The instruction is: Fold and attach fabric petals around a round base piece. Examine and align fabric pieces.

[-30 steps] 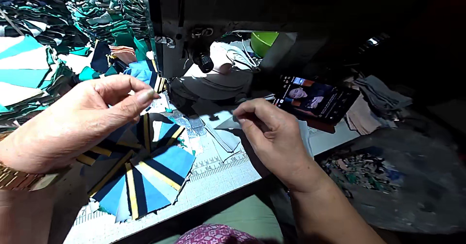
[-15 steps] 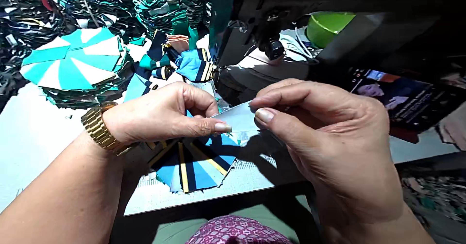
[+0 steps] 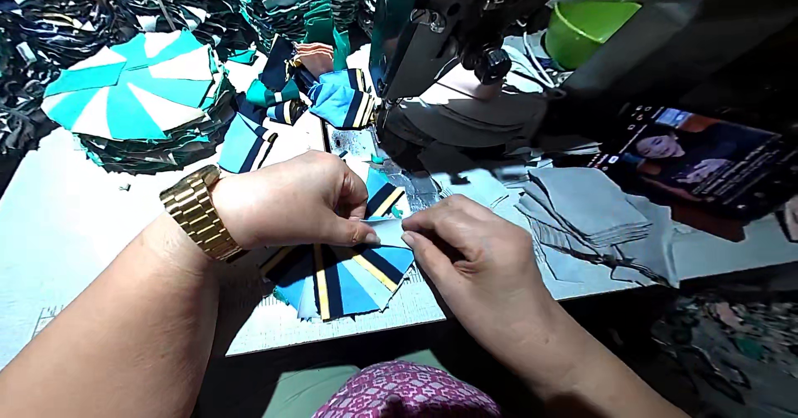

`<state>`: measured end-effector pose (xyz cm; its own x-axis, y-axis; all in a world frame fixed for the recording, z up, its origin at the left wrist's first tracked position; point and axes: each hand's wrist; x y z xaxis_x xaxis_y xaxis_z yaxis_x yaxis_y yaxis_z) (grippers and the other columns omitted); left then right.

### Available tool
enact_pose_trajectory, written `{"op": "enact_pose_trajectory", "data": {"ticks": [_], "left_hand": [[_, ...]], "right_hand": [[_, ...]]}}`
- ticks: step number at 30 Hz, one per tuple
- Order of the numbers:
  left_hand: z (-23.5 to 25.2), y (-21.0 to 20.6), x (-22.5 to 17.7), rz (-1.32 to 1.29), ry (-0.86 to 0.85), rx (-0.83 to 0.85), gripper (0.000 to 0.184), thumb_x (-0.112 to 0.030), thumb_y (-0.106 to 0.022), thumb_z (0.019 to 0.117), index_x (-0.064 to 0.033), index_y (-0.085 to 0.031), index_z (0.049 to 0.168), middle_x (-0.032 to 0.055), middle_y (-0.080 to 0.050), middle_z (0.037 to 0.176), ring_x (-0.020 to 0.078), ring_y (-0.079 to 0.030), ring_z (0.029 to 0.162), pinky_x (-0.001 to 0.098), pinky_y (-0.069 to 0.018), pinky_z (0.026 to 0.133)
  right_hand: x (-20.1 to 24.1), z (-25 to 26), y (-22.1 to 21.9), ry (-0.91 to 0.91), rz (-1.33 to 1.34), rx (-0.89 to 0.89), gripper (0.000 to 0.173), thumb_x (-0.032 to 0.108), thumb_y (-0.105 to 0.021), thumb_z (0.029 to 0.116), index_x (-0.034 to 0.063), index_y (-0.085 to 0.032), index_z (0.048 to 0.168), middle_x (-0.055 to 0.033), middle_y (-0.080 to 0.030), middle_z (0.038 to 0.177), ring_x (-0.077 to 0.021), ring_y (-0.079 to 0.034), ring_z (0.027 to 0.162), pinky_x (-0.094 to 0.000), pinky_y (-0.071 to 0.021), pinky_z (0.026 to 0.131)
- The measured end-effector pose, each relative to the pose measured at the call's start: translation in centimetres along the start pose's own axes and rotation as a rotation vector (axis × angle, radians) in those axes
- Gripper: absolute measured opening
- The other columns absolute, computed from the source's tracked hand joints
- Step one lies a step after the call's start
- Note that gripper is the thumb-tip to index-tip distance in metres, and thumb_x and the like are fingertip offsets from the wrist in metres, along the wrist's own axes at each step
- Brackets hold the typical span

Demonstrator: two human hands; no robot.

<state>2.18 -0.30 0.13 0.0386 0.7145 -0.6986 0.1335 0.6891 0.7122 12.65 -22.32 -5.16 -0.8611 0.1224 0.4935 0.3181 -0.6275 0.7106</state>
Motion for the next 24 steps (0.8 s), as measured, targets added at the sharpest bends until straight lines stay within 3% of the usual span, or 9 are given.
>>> {"op": "enact_pose_trajectory", "data": {"ticks": [2,5,9,13,18,24], "left_hand": [[0.0,0.0,-0.3,0.096,0.041,-0.004,0.027,-0.031,-0.08,0.0882,-0.0143,-0.067,0.072,-0.0072,-0.056,0.059,0.0005,-0.05,0.052,0.0187,-0.038,0.047],[-0.2,0.2,-0.4,0.141,0.021,-0.061,0.029,-0.034,-0.082,0.0854,-0.0155,-0.065,0.072,-0.008,-0.056,0.059,0.0005,-0.05,0.052,0.0194,-0.0383,0.047],[-0.3,0.4,0.3,0.143,-0.04,-0.124,0.029,-0.035,-0.081,0.0859,-0.0167,-0.064,0.071,-0.009,-0.055,0.058,-0.0008,-0.049,0.05,0.018,-0.037,0.045],[-0.3,0.4,-0.2,0.211,0.084,-0.051,0.027,-0.037,-0.081,0.0865,-0.0173,-0.067,0.074,-0.008,-0.058,0.061,0.0023,-0.052,0.053,0.0226,-0.0419,0.049],[-0.4,0.7,0.5,0.156,0.041,-0.064,0.027,-0.034,-0.082,0.0857,-0.0177,-0.065,0.072,-0.0091,-0.058,0.06,-0.0002,-0.053,0.054,0.0191,-0.0409,0.048],[-0.5,0.7,0.7,0.056,-0.003,-0.075,0.027,-0.035,-0.084,0.0833,-0.0184,-0.065,0.073,-0.0088,-0.058,0.059,-0.0006,-0.052,0.052,0.0167,-0.0393,0.045]], "right_hand": [[0.0,0.1,0.2,0.028,-0.059,0.038,0.016,0.014,-0.063,0.0946,0.0086,-0.078,0.1,-0.0005,-0.061,0.086,-0.0083,-0.058,0.078,-0.0202,-0.0494,0.066],[-0.2,0.3,0.9,0.015,-0.036,0.07,0.017,0.016,-0.064,0.0948,0.0116,-0.078,0.102,0.0017,-0.06,0.089,-0.0042,-0.057,0.078,-0.016,-0.0484,0.065],[0.1,0.6,1.9,0.013,0.003,0.03,0.016,0.012,-0.065,0.0954,0.0081,-0.078,0.104,-0.0005,-0.061,0.092,-0.0027,-0.058,0.08,-0.0134,-0.0499,0.067],[-0.1,0.0,0.9,0.07,-0.07,0.074,0.02,0.016,-0.064,0.0956,0.0092,-0.08,0.105,-0.0017,-0.059,0.089,-0.0109,-0.057,0.078,-0.0234,-0.0488,0.064],[-0.6,-0.4,1.8,0.051,-0.018,0.085,0.023,0.018,-0.063,0.0974,0.011,-0.08,0.111,0.0004,-0.059,0.091,-0.0061,-0.056,0.079,-0.0182,-0.0478,0.064],[-3.3,-0.2,7.5,0.058,-0.052,-0.054,0.019,0.007,-0.063,0.0956,0.0021,-0.077,0.108,-0.0077,-0.067,0.105,-0.0072,-0.064,0.095,-0.019,-0.0554,0.083]]}}
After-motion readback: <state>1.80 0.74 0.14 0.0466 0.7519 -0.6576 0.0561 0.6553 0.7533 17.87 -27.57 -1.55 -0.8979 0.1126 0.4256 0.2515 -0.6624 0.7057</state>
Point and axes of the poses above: each hand's wrist, its own z-axis towards the middle knuckle, its own y-axis out of the back of the hand, x = y × z
